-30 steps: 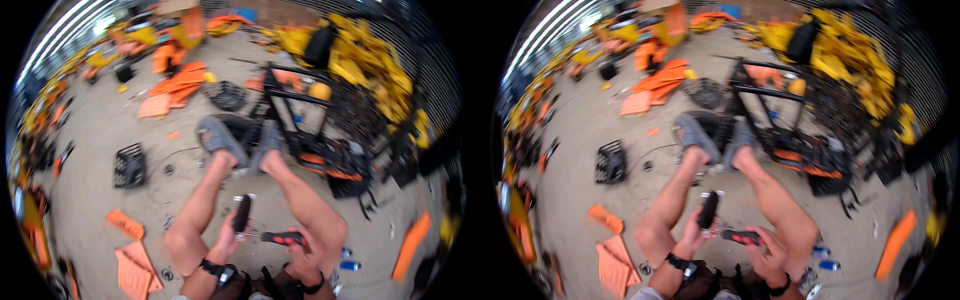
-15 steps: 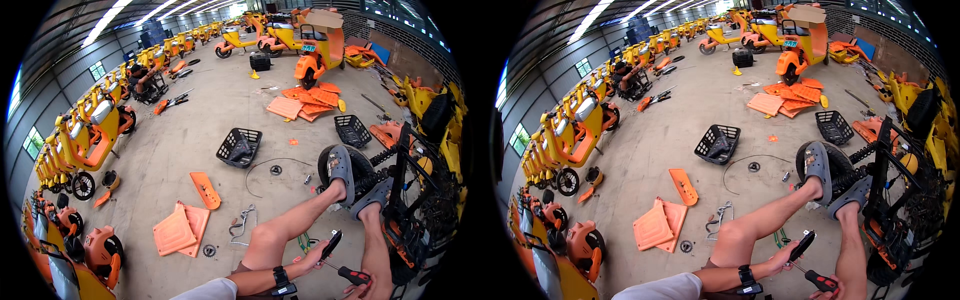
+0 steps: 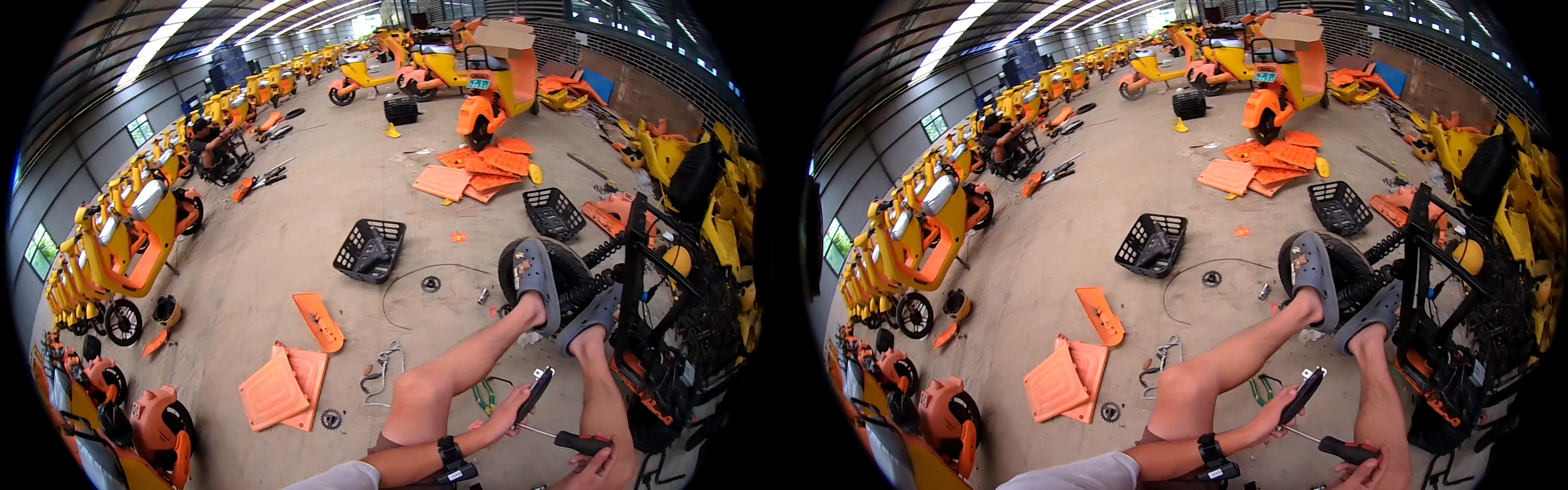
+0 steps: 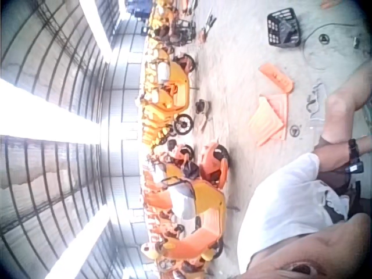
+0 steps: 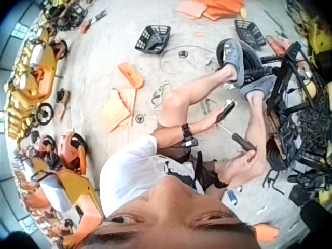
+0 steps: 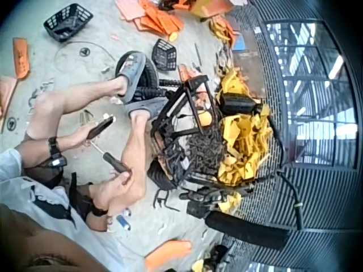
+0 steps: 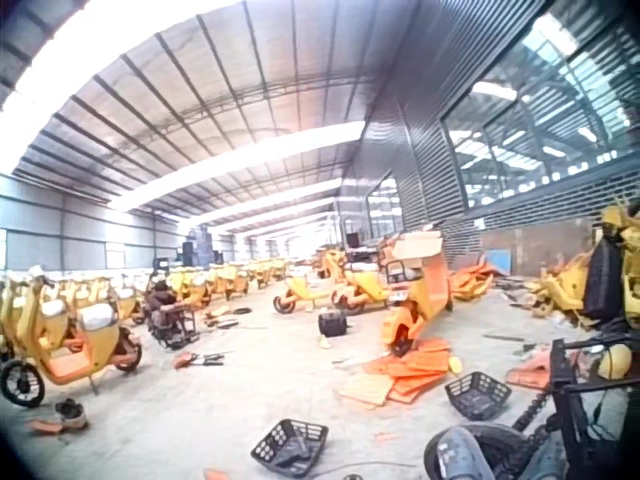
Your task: The person assembles components of a small electric scooter by hand and with a screwdriver, attaching a plastic panel to the frame near the rear wheel.
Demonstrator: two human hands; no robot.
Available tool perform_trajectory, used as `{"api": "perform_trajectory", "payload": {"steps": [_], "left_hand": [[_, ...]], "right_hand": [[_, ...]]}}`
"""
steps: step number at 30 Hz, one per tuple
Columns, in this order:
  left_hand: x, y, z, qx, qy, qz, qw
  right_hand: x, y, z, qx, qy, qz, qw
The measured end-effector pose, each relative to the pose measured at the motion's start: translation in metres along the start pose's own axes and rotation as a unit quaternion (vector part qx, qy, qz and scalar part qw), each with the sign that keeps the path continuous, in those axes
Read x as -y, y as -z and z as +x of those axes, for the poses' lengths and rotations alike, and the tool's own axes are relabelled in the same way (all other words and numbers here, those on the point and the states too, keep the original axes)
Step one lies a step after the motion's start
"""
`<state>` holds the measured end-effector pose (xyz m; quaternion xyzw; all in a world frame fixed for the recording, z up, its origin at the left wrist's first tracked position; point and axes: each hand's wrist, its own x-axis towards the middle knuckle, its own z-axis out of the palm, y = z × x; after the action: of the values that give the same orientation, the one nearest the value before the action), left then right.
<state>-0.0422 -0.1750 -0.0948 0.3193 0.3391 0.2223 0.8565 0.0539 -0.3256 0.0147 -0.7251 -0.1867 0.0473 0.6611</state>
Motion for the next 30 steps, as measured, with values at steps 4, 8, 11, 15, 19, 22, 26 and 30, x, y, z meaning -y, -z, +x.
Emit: {"api": "perform_trajectory", "payload": {"steps": [4,8,11,15,19,22,26,30], "left_hand": [[-0.003,0.003,0.001,0.044,0.033,-0.046,0.997],[-0.019,-0.009,-0.005,0.022,0.070,-0.068,0.995],[-0.025,0.007,-0.007,0.095,0.127,-0.096,0.983],[-0.027,-0.004,-0.008,0.137,0.105,-0.057,0.983],[-0.028,-0.012,-0.012,0.081,0.064,-0.073,0.992],[-0.030,-0.006,-0.008,0.084,0.093,-0.084,0.989],[-0.029,-0.004,-0.011,0.108,0.068,-0.096,0.987],[-0.027,-0.003,-0.008,0.104,0.047,-0.080,0.990]], "right_hand": [[-0.011,0.000,-0.003,0.047,0.066,0.094,0.992],[-0.029,0.010,-0.002,0.058,0.064,0.145,0.986],[-0.005,0.019,0.000,-0.035,0.051,0.126,0.990],[-0.015,0.029,0.008,-0.048,0.122,0.141,0.981],[-0.017,0.022,0.007,-0.028,0.124,0.199,0.972],[-0.020,0.026,0.010,-0.007,0.139,0.172,0.975],[-0.036,0.024,0.004,0.023,0.125,0.189,0.974],[-0.040,0.019,0.003,0.032,0.107,0.195,0.974]]}}
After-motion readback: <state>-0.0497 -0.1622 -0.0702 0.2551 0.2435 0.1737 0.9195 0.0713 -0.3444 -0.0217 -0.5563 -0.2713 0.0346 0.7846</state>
